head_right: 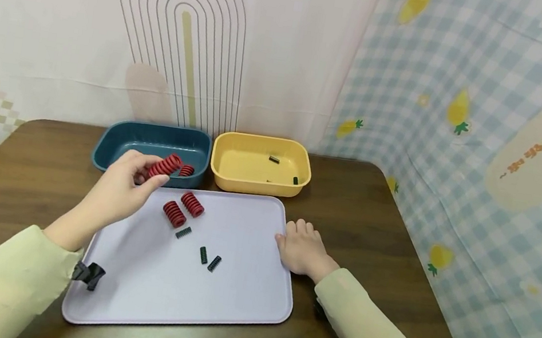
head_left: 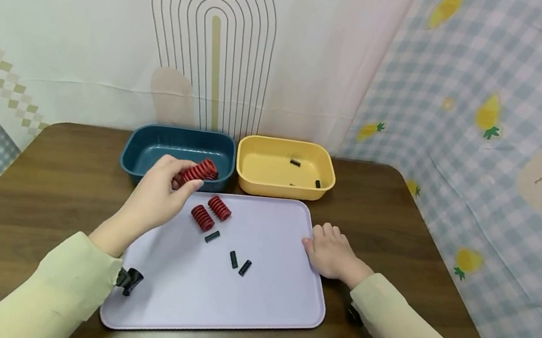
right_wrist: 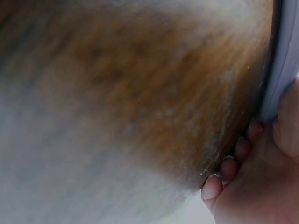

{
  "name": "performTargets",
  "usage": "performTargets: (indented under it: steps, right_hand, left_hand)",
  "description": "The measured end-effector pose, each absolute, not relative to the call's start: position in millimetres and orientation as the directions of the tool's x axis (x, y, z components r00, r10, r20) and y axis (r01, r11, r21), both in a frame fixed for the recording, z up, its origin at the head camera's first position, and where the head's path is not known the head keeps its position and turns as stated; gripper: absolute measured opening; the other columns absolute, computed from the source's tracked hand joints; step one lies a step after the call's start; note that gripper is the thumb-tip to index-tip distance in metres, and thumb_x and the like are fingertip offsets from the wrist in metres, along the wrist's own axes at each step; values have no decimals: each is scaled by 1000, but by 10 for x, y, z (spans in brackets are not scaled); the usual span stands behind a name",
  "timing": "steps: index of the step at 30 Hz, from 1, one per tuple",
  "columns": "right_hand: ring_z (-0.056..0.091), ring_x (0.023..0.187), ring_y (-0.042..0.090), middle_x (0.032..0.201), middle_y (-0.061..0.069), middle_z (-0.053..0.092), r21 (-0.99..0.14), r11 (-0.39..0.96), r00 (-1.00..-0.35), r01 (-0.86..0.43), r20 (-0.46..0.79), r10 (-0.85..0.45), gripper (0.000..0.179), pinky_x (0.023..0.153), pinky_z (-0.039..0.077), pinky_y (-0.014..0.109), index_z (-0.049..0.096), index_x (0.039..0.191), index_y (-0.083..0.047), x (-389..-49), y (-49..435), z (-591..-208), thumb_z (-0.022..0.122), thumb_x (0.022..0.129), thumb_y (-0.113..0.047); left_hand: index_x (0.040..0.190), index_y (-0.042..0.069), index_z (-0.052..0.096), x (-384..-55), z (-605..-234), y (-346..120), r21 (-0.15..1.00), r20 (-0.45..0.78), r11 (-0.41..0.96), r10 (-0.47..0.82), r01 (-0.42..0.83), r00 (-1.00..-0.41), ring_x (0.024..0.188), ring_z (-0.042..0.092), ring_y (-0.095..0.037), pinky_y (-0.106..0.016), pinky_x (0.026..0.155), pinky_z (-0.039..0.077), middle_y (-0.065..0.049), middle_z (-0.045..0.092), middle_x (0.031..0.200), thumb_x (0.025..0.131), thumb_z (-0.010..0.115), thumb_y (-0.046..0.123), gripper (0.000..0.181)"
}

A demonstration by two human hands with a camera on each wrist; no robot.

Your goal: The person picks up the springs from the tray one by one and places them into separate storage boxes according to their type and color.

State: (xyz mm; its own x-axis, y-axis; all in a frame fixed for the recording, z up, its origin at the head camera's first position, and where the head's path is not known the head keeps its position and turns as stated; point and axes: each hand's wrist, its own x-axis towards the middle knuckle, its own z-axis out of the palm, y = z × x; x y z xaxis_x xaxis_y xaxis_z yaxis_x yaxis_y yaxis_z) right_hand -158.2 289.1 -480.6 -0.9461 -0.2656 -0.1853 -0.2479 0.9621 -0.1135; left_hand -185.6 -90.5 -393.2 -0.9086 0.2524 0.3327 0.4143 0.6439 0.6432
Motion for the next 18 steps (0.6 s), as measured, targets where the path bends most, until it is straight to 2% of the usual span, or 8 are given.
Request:
performTargets:
  steps: [4,18]
  right_hand:
    - [34,83,26,88,7,34,-104,959,-945,-263,-171,-278,29,68,31,37,41,93,-9,-1590,2905,-4824,36,103,-35]
    - [34,83,26,88,7,34,-117,960,-947,-253,-174,-271,28,70,31,38,42,92,-9,-1580,2902,-4844,38,103,-35]
  left_hand:
    - [123,1,62,-1936,-3865,-943,653,344,646,212,395,-915,80,48,-20,-35,64,44,-10,51,97,95,64,25,37]
    - [125,0,59,-2042,-3888,-1073,670,266,674,171,310,-949,88,52,-25,-39,71,47,-15,51,109,97,60,26,39]
